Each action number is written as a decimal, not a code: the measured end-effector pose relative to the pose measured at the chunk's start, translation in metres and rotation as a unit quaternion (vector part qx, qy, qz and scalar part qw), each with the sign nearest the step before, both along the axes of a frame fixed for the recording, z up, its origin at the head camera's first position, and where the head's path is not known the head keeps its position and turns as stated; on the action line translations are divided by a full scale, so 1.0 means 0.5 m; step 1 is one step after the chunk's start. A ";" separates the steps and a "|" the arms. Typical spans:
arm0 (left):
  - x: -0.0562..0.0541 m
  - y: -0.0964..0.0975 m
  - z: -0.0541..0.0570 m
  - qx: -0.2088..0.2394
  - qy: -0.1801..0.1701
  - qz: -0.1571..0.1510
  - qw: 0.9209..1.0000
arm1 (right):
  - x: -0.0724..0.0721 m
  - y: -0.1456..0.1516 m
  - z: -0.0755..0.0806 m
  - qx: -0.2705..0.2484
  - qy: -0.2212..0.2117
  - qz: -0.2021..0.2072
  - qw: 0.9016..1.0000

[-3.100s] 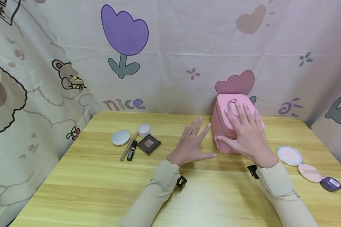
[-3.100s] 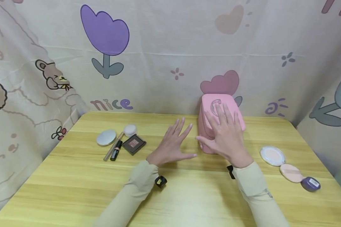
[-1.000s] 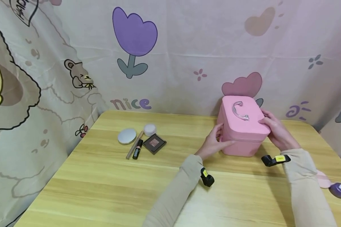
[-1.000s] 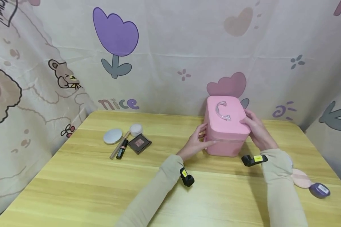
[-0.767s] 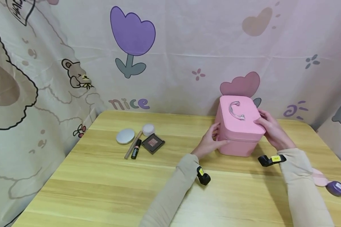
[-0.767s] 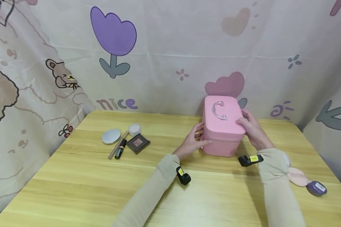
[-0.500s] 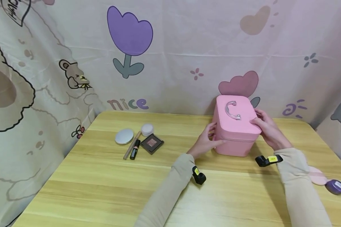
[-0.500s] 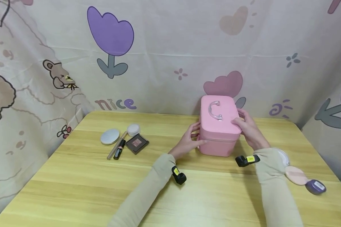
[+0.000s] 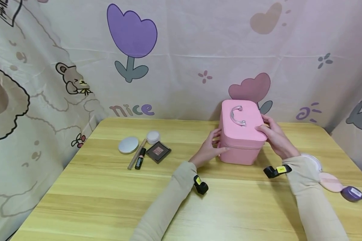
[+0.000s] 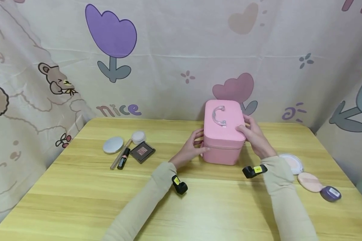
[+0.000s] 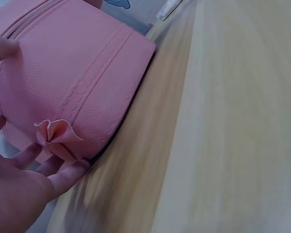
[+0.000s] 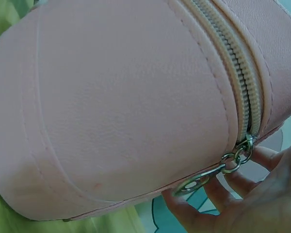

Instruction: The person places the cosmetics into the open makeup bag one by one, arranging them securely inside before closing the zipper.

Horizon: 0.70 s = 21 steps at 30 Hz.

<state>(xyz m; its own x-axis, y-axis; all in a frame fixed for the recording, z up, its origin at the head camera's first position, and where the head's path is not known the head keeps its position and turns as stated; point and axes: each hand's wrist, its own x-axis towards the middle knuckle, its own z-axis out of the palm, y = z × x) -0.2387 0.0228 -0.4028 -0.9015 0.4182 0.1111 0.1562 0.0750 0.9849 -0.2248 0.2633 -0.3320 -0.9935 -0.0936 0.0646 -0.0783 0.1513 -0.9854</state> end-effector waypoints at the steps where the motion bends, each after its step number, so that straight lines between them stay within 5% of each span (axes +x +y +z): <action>1: 0.001 -0.004 0.001 -0.002 -0.001 0.001 1.000 | 0.000 -0.003 0.000 0.004 -0.002 0.001 1.000; 21: 0.026 -0.068 -0.004 -0.011 0.002 0.011 1.000 | 0.012 -0.069 0.002 0.023 0.004 0.004 1.000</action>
